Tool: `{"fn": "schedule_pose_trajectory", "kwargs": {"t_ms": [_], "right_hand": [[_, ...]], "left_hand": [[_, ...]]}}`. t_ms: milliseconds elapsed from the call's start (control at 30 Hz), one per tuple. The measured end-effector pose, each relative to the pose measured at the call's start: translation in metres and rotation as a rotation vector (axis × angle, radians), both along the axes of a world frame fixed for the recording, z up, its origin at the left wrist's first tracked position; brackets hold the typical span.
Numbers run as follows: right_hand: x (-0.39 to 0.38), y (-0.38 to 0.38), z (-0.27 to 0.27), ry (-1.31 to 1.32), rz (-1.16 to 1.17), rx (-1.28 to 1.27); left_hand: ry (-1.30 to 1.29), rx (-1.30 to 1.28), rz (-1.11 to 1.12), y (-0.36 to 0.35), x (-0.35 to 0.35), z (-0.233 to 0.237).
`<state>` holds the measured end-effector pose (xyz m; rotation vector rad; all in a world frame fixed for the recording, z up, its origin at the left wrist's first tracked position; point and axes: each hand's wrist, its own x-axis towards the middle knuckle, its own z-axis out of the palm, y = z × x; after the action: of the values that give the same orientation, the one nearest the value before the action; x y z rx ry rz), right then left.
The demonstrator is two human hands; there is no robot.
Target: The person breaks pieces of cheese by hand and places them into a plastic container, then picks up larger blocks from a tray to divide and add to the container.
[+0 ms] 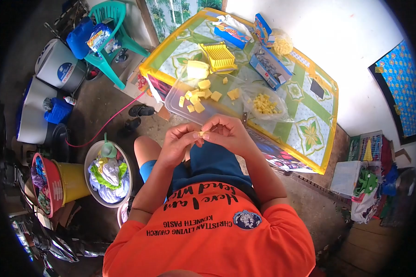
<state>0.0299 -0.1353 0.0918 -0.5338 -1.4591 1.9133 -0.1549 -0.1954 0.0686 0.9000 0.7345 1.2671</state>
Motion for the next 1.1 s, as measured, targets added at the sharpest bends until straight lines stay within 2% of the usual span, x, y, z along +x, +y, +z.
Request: {"fn": "schedule_pose_trajectory", "kwargs": {"t_ms": [400, 1100], "right_hand": [[-0.0004, 0.0002, -0.0005, 0.041, 0.029, -0.053], [-0.0044, -0.0042, 0.0007, -0.016, -0.11, 0.138]], "left_hand": [[-0.056, -0.01, -0.02, 0.0008, 0.0002, -0.0036], [-0.111, -0.094, 0.019, 0.0017, 0.0018, -0.0009]]}}
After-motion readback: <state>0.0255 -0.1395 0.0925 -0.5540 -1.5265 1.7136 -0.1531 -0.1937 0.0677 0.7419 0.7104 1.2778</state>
